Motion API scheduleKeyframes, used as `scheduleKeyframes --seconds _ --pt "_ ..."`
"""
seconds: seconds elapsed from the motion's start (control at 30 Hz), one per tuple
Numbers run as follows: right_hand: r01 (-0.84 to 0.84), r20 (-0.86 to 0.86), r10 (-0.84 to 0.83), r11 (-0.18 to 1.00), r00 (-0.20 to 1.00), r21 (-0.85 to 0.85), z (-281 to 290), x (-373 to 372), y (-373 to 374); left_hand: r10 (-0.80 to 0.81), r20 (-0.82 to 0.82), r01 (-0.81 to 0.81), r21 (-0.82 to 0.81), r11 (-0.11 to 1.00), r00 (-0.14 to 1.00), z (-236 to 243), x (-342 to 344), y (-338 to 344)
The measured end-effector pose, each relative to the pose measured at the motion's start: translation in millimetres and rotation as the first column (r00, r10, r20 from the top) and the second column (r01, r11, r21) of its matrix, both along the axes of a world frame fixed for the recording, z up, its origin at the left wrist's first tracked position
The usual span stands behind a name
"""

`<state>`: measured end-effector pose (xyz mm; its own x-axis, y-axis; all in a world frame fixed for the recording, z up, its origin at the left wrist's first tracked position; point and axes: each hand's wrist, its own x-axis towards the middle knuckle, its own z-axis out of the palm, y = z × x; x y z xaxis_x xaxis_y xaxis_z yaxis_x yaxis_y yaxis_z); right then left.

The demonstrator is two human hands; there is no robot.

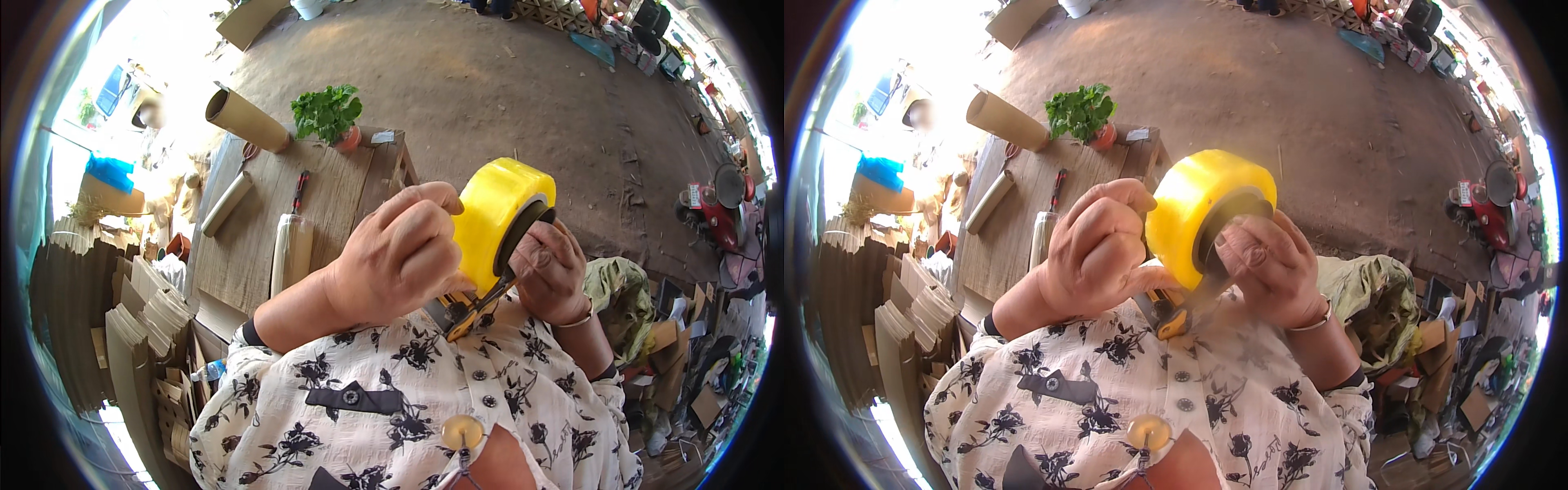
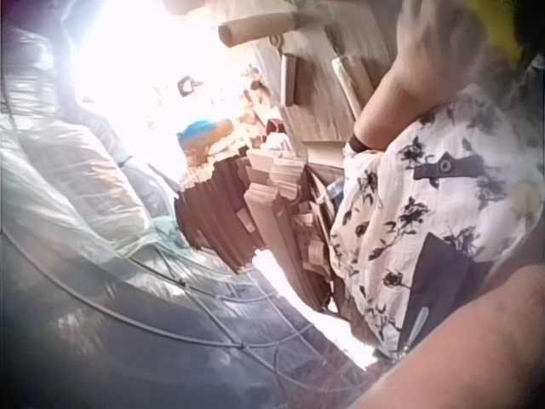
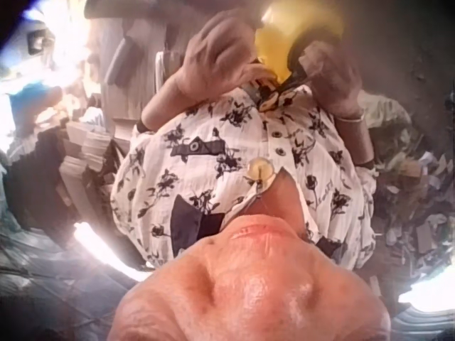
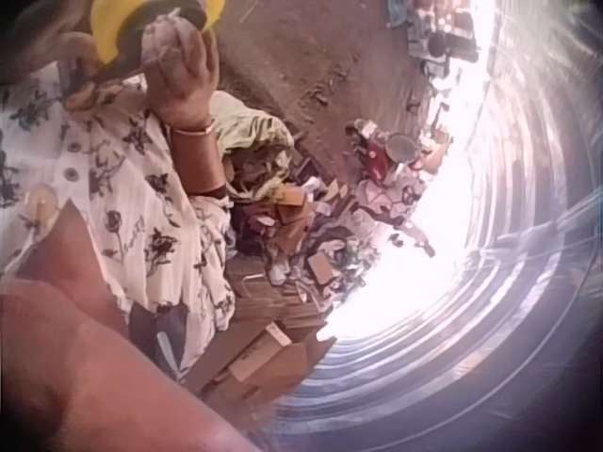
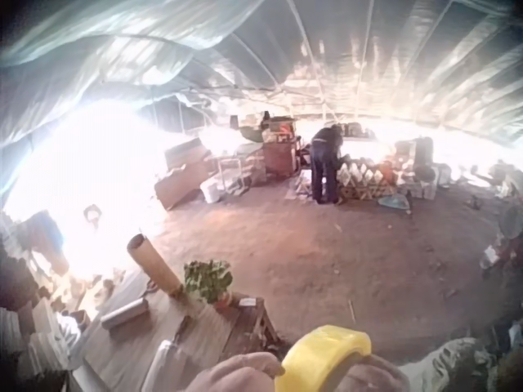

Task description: The person wraps a cylindrical cardboard tube with clear plastic film and secures it with yellow packing tape. They roll the film around the tube, smooth it, and apply tape to seal the edges. The wrapped cylinder is placed on a wooden workbench.

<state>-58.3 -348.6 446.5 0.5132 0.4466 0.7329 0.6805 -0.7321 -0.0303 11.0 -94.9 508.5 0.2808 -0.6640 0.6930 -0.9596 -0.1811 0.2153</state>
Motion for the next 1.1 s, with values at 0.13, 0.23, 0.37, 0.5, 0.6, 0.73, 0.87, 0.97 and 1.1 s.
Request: scheduleKeyframes --seconds 0.13,0.23,0.37,0.5,0.6,0.73,0.87,0.97,1.1 --pt "0.002 -0.024 -0.002 1.000 1.000 -0.009 -4 1 2 0.020 -0.043 -0.018 0.065 0.998 0.999 5 5 -1" --pt "0.037 -0.026 -0.036 0.999 0.999 0.034 -2 0 2 -0.083 -0.075 0.094 0.159 0.983 0.994 -7 4 5" --pt "0.009 0.015 -0.010 0.999 1.000 0.036 -4 2 0 0.041 0.045 -0.040 -0.030 0.999 0.998 -8 -1 2" --pt "0.017 -0.001 -0.017 1.000 1.000 0.011 -2 3 1 -0.021 -0.008 0.019 -0.122 0.992 1.000 -5 6 -4" --pt "0.022 0.005 -0.022 1.000 1.000 0.007 -3 4 1 -0.013 -0.067 0.007 -0.093 0.996 0.998 -6 3 -1" --pt "0.016 -0.021 -0.016 1.000 1.000 0.021 -5 2 -1 0.032 -0.067 -0.036 -0.067 0.997 0.997 -4 -1 -2" --pt "0.046 -0.066 -0.039 0.994 0.997 0.100 1 2 4 -0.060 -0.046 0.061 0.021 0.998 0.997 -16 -2 5" --pt "0.032 0.031 -0.033 0.999 0.999 0.031 -2 4 2 0.029 0.017 -0.026 -0.149 0.989 0.999 -9 -3 1" --pt "0.018 0.002 -0.018 1.000 1.000 0.023 1 4 4 -0.021 -0.025 0.018 -0.123 0.992 0.999 -6 1 0"
